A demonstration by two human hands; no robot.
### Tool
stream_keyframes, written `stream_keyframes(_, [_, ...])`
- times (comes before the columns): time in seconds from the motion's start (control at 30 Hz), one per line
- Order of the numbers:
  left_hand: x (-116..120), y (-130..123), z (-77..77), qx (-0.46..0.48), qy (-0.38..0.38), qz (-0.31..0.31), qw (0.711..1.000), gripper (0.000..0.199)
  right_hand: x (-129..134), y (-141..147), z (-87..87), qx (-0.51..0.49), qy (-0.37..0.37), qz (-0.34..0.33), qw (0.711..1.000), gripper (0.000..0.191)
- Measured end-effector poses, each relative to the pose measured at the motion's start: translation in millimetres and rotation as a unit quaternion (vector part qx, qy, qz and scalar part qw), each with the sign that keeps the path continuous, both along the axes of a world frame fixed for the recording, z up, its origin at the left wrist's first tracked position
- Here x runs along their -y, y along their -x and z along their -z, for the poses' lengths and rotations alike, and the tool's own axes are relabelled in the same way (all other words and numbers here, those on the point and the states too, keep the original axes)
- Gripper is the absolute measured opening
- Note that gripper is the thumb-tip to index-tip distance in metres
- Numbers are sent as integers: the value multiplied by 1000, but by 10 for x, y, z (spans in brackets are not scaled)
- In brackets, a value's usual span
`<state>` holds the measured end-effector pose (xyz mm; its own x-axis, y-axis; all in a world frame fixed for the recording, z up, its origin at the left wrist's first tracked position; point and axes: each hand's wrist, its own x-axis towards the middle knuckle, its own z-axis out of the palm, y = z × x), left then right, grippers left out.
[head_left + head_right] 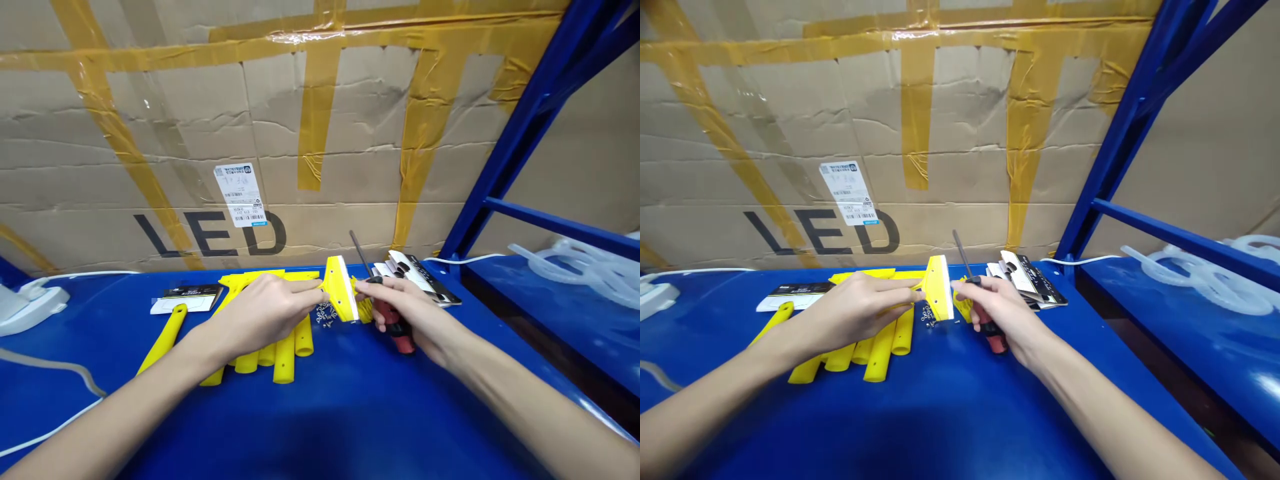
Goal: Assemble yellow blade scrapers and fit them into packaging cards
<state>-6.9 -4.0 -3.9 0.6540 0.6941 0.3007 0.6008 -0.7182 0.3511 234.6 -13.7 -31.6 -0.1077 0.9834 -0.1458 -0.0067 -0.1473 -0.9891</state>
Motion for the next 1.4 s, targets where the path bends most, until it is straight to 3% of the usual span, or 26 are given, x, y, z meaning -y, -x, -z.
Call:
stream_keyframes(0.1, [3, 0, -43, -120, -105, 42, 986, 32, -99, 139, 9, 77, -49, -38, 995, 40])
stream_keyframes(0.3, [-63, 220, -137, -145, -108, -11, 983, 29, -261, 153, 32, 64, -85, 22, 994, 50])
stream_keyframes(0.4, [-64, 416, -198, -127, -112, -109, 979, 29, -286, 154, 64, 58, -61, 41, 996, 51])
stream_keyframes(0.5, [-38, 620, -248, -123, -107, -222, 961, 42, -273, 238, 65, 71, -32, 27, 997, 52])
stream_keyframes(0.67, [-40, 853, -220, -155, -64, -299, 939, 44, -235, 478, 28, 49, -48, -16, 998, 50])
stream_keyframes(0.93, [-163, 766, 69, -65, 12, -247, 967, 44, -232, 663, 30, 44, -26, -39, 998, 47])
stream_keyframes(1.1, [-115, 689, 2, -82, -65, -272, 957, 39, -246, 611, 26, 49, -29, -25, 998, 52])
stream_keyframes(1.17, [-66, 582, -58, -32, -78, -251, 964, 38, -229, 575, 17, 51, -28, -25, 998, 53])
stream_keyframes(1.2, [-46, 503, -81, 12, -59, -219, 974, 36, -215, 557, 10, 53, -29, -31, 998, 53])
stream_keyframes(1.27, [-29, 310, -105, 108, 49, -151, 981, 30, -182, 523, -9, 57, -31, -47, 997, 50])
stream_keyframes(1.4, [-148, -51, -118, 234, 276, -99, 927, 20, -150, 420, -46, 56, -41, -54, 996, 48])
